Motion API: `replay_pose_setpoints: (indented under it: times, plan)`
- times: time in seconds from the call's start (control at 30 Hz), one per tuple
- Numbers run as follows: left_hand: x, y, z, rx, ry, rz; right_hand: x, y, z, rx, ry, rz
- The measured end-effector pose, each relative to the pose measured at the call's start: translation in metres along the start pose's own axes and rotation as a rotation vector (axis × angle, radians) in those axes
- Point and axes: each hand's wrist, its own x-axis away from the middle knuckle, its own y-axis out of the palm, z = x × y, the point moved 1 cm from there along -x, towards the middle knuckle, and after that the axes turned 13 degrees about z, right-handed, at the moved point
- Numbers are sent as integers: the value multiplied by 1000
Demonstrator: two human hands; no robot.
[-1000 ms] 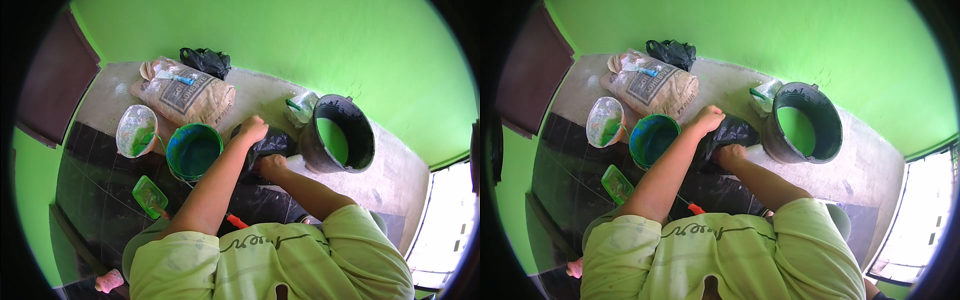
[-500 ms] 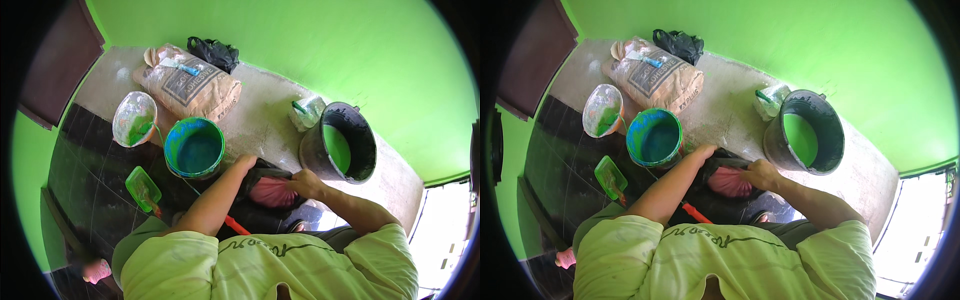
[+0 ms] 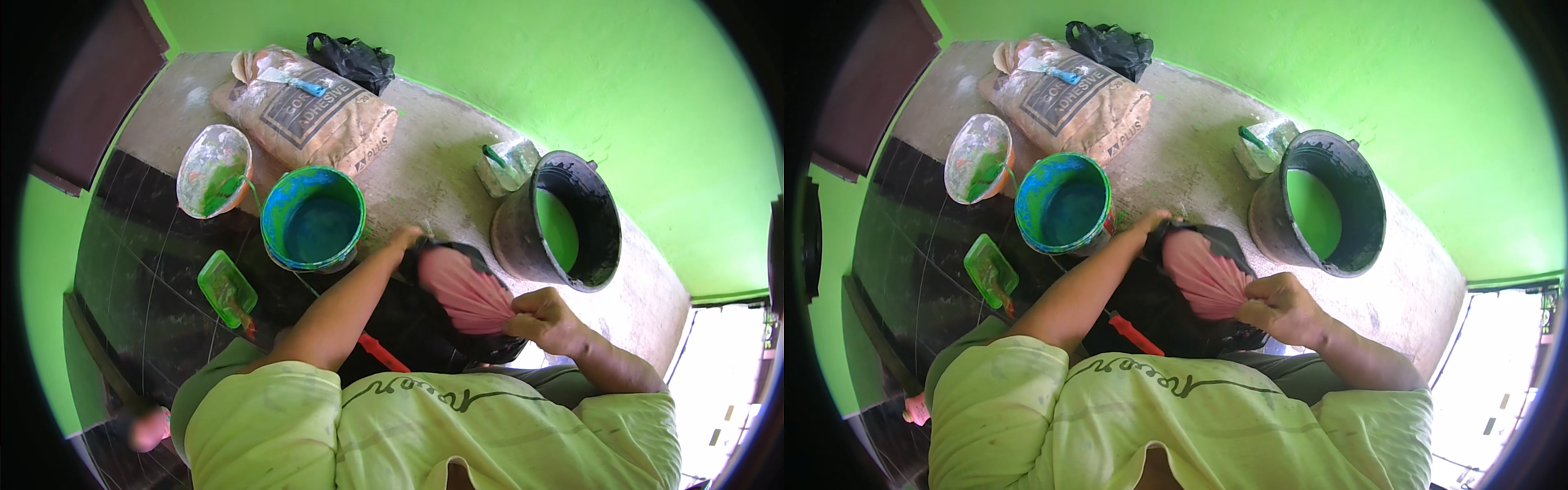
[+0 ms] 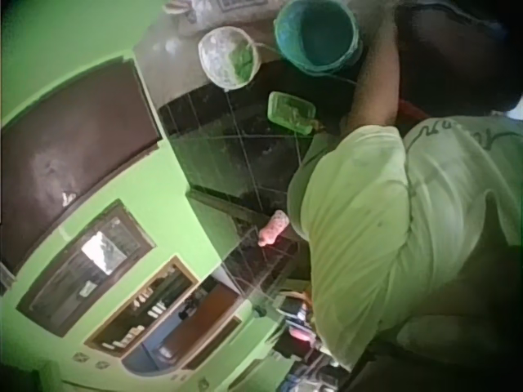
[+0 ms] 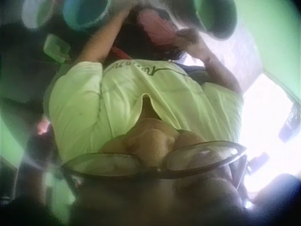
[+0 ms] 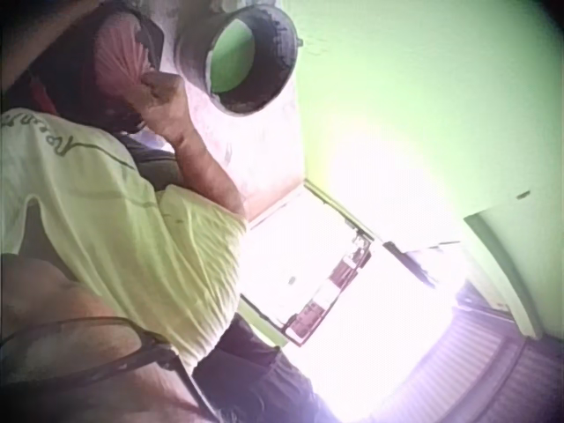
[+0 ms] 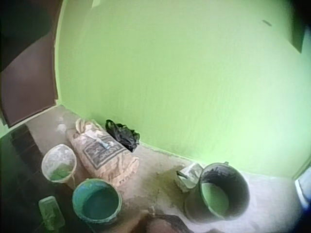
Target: The person scoops green paint from a bucket into a small container, then pours the paint back into the bucket. They then open a pink plastic bag and pour its contents into the bucket, mixing the materials together.
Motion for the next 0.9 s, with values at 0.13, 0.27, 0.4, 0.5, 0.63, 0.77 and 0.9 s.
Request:
replay_pose_setpoints:
  times: [0.13,0.27,0.4,0.5,0.63,0.77,0.9]
  plan:
    - [6,17,26,483,-23,-320,11,-26,-28,-159,-20,181]
    - [23,38,14,538,81,-596,16,-34,-48,-410,-8,363]
    - [57,87,24,580,205,-765,8,-31,-61,-526,150,541]
    - [85,102,28,573,303,-728,1,-29,-57,-616,170,594]
    - [125,112,20,570,474,-480,-2,-42,-37,-658,162,577]
    - [147,110,36,572,281,-297,-7,-39,-31,-583,175,502]
    - [141,69,109,643,-336,151,-22,-38,-10,-463,134,473]
